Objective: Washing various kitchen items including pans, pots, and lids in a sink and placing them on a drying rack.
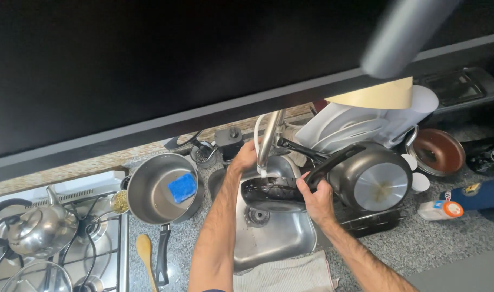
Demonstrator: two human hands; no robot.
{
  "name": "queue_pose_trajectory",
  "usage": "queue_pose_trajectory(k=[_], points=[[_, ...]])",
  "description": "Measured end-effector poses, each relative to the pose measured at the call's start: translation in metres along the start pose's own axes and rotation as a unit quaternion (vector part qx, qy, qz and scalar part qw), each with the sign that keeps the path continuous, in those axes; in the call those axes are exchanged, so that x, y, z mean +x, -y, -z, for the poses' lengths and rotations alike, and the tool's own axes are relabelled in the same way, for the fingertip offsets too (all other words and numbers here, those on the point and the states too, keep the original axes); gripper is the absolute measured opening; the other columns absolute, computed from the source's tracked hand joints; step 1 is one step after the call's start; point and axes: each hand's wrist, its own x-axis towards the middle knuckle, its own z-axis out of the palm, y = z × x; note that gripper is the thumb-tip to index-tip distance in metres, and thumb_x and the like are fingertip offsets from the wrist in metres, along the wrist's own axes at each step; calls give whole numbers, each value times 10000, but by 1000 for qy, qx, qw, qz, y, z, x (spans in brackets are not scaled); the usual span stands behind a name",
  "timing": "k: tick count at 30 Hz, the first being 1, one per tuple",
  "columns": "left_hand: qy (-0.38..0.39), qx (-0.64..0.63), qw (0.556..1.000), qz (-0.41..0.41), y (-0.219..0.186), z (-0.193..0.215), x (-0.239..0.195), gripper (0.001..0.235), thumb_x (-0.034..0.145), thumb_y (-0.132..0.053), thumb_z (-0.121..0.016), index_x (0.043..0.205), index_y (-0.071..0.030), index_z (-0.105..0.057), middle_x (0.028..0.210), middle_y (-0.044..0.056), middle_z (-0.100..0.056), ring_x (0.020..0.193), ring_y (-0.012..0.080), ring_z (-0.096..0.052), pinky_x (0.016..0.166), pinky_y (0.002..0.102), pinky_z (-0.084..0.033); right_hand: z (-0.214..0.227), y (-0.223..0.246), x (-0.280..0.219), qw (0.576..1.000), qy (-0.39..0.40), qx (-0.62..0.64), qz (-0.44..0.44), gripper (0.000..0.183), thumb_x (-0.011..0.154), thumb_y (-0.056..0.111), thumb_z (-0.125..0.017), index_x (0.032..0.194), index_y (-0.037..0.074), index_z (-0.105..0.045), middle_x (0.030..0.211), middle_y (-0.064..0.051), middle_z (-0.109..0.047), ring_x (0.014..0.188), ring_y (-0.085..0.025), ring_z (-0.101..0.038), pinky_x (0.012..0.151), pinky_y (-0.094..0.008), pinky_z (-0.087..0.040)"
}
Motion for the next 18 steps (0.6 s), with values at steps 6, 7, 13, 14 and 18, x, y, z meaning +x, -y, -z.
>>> queue_pose_trajectory(k=[6,7,13,14,18], points=[[-3,156,988,4,-5,4,5,304,999,-152,-568,1265,-83,-697,937,39,-764,858,122,-712,800,308,-566,-5,-7,7,1000,-7,-5,24,246,898,270,-746,967,38,-702,819,-23,-682,796,-121,-615,773,-305,-513],[-2,171,985,-9,-5,4,3,292,997,-151,-569,1242,-76,-709,948,39,-772,876,124,-717,823,311,-566,-6,-8,6,1000,-3,4,21,238,906,267,-742,962,39,-703,820,-20,-677,800,-122,-608,773,-305,-509],[8,165,986,-19,-19,-2,-8,290,991,-146,-546,1203,-66,-726,916,52,-780,850,135,-729,814,320,-588,-15,-16,5,999,-4,35,16,222,919,251,-734,948,32,-711,843,-15,-663,826,-122,-596,792,-306,-497],[7,162,987,-17,-19,-2,-9,289,992,-146,-544,1202,-66,-725,911,50,-779,846,133,-729,808,319,-588,-16,-16,6,999,0,49,0,225,922,255,-734,948,32,-713,831,-17,-661,819,-121,-588,785,-306,-494],[12,142,990,-15,-24,-1,-10,278,994,-146,-556,1202,-60,-719,904,47,-775,834,130,-722,794,317,-584,-23,-17,11,999,-6,17,-31,225,909,260,-732,948,39,-724,825,-17,-680,813,-121,-610,785,-300,-504]])
